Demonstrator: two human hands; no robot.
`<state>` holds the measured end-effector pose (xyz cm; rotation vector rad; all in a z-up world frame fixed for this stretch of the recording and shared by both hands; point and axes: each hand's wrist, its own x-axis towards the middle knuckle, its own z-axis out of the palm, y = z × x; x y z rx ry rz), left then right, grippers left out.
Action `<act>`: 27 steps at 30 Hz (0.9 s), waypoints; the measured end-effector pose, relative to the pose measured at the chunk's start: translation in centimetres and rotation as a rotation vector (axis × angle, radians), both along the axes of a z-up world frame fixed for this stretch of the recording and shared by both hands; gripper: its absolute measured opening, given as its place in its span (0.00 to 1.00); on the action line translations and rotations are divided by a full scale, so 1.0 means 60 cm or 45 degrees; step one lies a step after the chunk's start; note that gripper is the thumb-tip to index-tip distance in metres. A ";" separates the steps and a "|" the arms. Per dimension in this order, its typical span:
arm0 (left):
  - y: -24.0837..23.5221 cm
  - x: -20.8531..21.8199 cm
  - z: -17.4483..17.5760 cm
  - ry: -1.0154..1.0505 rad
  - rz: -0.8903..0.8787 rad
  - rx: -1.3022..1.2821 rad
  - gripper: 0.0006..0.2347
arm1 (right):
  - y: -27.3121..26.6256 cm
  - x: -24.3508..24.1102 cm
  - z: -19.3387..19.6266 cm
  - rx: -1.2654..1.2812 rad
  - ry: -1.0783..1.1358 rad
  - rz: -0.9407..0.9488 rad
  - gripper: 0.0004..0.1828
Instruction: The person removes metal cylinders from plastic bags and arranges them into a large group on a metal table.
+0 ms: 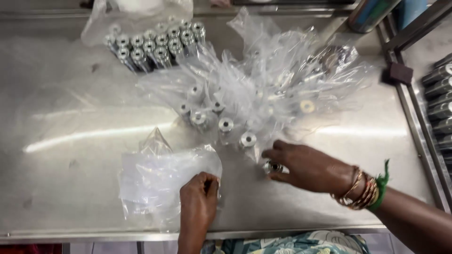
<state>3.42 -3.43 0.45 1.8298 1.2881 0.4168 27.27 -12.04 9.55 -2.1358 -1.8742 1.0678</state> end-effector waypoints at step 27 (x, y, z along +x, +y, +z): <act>0.018 -0.008 -0.043 -0.273 0.233 -0.498 0.08 | -0.002 -0.046 -0.131 0.049 1.049 -0.495 0.24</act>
